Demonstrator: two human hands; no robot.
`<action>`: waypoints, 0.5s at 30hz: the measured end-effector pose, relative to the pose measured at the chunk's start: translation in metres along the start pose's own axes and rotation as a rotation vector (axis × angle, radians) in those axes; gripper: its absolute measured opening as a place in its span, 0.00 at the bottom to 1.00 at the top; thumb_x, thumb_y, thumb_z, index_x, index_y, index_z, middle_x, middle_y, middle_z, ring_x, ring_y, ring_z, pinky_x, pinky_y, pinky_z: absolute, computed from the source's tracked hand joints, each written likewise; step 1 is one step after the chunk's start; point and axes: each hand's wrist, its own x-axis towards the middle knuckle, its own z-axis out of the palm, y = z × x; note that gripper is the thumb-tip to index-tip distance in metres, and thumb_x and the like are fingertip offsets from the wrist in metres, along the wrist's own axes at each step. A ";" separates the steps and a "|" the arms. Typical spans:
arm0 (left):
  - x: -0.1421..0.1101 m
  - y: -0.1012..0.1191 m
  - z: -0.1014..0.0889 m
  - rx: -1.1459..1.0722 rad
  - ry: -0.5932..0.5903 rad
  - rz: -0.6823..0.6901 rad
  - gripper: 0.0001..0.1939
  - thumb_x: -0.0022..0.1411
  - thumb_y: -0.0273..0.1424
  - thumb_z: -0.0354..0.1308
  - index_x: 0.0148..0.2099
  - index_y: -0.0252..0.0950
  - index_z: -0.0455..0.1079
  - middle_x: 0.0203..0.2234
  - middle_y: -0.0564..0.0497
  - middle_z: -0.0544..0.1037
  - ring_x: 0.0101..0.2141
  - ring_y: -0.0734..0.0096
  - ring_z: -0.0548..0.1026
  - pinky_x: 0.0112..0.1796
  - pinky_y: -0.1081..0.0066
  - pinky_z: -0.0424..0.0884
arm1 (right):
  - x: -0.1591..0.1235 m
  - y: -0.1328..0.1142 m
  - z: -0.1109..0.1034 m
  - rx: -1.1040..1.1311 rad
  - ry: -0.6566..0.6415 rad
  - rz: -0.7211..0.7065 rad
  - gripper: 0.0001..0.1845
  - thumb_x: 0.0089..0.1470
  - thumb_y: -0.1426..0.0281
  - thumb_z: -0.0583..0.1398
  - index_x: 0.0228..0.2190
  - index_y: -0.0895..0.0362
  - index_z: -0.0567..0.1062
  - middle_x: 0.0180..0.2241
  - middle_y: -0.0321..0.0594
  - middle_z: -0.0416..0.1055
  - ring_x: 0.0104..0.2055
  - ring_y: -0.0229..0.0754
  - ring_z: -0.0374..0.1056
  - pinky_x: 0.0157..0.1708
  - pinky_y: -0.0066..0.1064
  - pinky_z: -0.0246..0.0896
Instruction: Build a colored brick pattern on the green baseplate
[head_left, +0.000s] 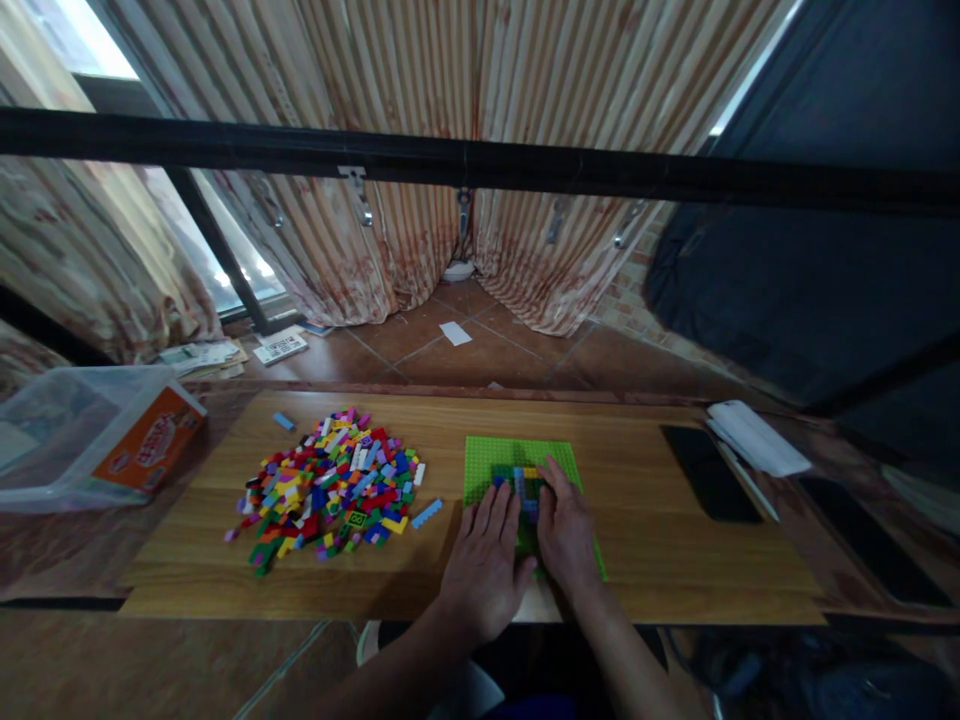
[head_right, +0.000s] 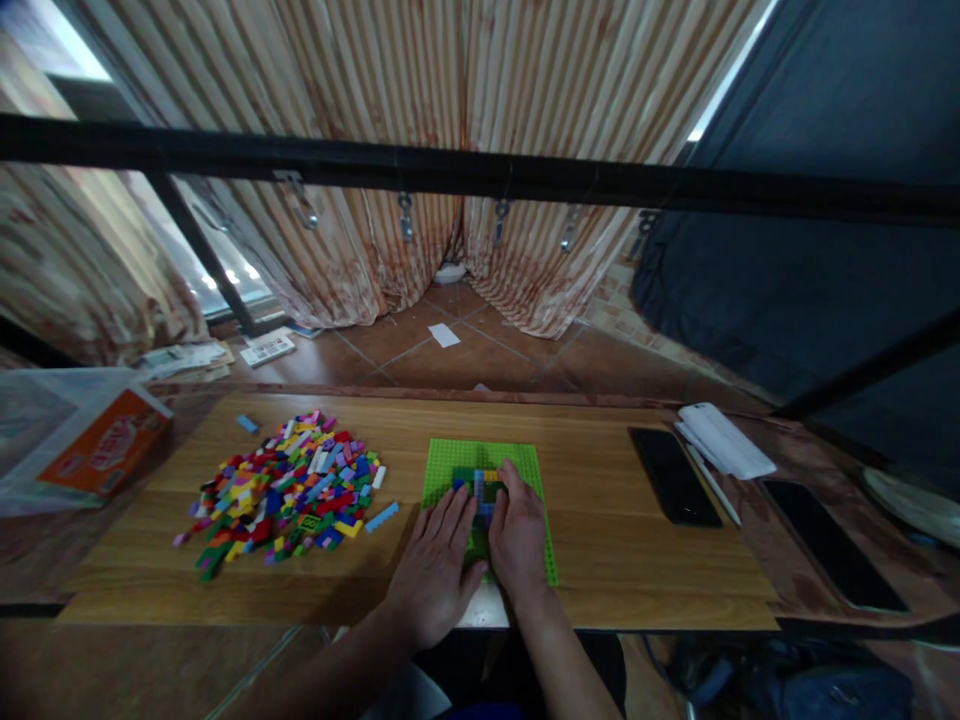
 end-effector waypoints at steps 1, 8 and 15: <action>0.000 0.000 0.001 0.001 -0.002 -0.001 0.37 0.62 0.38 0.49 0.69 0.33 0.42 0.67 0.42 0.45 0.66 0.52 0.45 0.60 0.48 0.52 | 0.000 0.001 0.001 -0.021 0.003 -0.009 0.25 0.61 0.70 0.46 0.59 0.58 0.62 0.48 0.49 0.72 0.53 0.49 0.65 0.52 0.48 0.61; 0.000 -0.001 0.005 0.005 0.018 -0.007 0.36 0.63 0.39 0.48 0.69 0.33 0.43 0.67 0.42 0.47 0.66 0.52 0.45 0.60 0.48 0.52 | 0.000 0.005 0.005 -0.142 -0.020 -0.038 0.24 0.61 0.71 0.46 0.56 0.60 0.65 0.47 0.52 0.72 0.52 0.50 0.65 0.50 0.48 0.61; -0.001 0.000 0.001 -0.029 0.027 -0.002 0.35 0.63 0.40 0.48 0.68 0.34 0.45 0.67 0.43 0.47 0.66 0.54 0.45 0.60 0.49 0.52 | -0.002 0.006 0.004 -0.115 -0.004 -0.063 0.25 0.61 0.69 0.46 0.58 0.60 0.63 0.51 0.52 0.70 0.54 0.50 0.64 0.51 0.50 0.61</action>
